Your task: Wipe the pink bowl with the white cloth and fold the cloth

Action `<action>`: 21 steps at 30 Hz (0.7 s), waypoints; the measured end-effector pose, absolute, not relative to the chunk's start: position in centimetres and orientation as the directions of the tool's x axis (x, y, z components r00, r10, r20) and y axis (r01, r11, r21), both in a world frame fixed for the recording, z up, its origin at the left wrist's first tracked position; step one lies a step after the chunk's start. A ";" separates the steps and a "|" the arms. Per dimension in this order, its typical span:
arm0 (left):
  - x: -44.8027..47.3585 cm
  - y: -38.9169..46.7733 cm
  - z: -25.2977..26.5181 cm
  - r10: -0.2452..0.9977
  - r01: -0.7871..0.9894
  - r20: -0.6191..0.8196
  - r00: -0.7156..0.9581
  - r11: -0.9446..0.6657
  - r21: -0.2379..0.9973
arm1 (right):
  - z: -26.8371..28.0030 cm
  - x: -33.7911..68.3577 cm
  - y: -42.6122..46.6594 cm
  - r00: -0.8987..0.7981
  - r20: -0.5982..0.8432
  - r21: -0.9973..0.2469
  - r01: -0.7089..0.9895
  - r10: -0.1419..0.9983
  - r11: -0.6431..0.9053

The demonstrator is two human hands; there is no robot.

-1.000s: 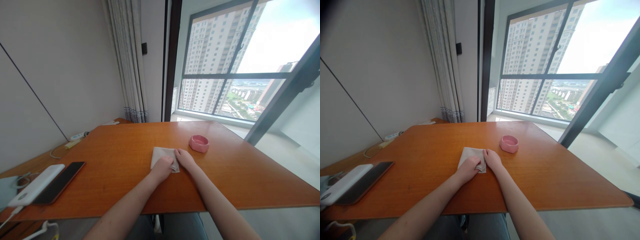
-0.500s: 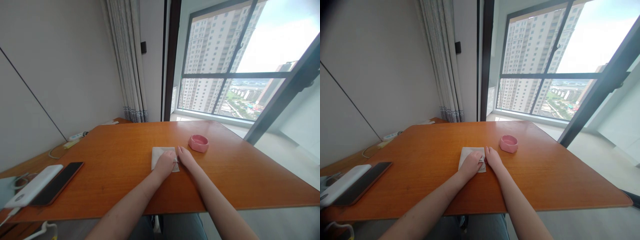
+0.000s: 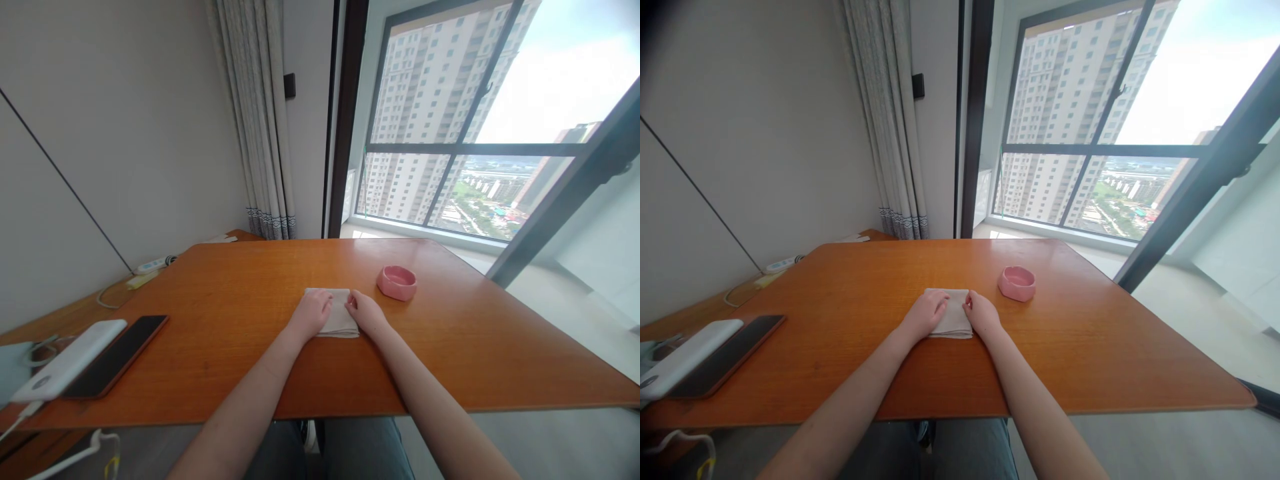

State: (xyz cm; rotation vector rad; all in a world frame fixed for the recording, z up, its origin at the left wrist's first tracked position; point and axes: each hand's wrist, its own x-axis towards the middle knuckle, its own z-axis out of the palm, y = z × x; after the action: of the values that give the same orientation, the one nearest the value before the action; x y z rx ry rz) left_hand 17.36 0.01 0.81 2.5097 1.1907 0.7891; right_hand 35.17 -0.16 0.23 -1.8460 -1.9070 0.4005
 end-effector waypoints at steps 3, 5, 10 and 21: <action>17.1 0.7 -0.8 0.877 0.817 0.263 0.403 -0.474 0.328 | 0.4 35.0 -0.3 -0.001 0.088 -0.475 0.879 0.996 0.043; 17.4 0.8 -1.8 0.911 0.878 0.181 0.371 -0.408 0.251 | 0.4 34.9 -0.4 0.011 0.089 -0.451 0.892 0.996 0.031; 17.9 0.5 -2.7 0.927 0.915 0.124 0.354 -0.371 0.158 | 0.1 34.7 -0.9 0.123 0.063 -0.363 0.927 0.990 -0.092; 16.6 0.4 -1.3 0.909 0.832 0.162 0.384 -0.417 0.365 | -0.1 35.3 -0.9 0.032 0.163 -0.733 0.672 0.986 0.099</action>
State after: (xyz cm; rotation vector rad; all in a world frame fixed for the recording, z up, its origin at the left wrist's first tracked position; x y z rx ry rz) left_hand 16.63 0.42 -1.28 2.4190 1.5504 0.5004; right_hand 35.28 -0.91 -0.12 -1.6396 -1.7077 0.5934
